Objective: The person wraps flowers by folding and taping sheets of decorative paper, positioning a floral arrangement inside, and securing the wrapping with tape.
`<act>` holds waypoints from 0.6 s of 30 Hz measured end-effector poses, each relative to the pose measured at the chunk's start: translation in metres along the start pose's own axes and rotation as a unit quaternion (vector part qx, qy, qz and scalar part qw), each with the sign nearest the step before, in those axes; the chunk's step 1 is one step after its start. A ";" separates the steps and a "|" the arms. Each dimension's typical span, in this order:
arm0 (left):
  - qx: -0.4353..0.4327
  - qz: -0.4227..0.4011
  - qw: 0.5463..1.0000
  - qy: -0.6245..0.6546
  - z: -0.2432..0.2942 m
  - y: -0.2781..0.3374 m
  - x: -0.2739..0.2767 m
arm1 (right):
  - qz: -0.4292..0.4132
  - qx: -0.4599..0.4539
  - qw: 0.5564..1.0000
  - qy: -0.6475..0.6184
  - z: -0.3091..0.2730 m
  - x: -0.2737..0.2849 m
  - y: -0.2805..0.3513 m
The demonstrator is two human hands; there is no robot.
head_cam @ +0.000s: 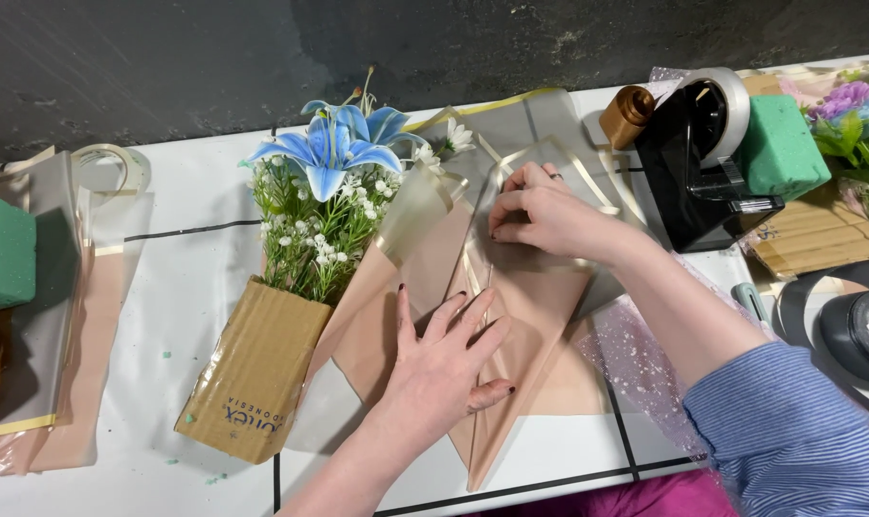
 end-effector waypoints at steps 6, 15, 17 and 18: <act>-0.002 0.009 1.000 0.000 0.001 0.000 0.001 | 0.027 -0.044 0.998 0.043 -0.004 0.009 0.006; -0.004 0.005 1.000 -0.014 0.000 0.002 -0.001 | 0.063 0.001 0.997 0.047 -0.009 0.010 0.012; -0.008 0.008 1.000 -0.010 0.001 0.002 -0.001 | 0.048 -0.026 0.998 0.043 -0.005 0.016 0.024; -0.007 0.003 1.000 -0.013 0.000 0.001 -0.001 | 0.102 -0.017 0.994 0.025 -0.008 0.034 0.035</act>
Point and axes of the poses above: each hand's wrist, its own y-axis away from the middle knuckle, its own x-axis out of the back of the hand, z = x × y, the point moved 10 cm from there along -y, towards the middle knuckle, and after that the axes turned 4 degrees about z, right-handed, at the moved point
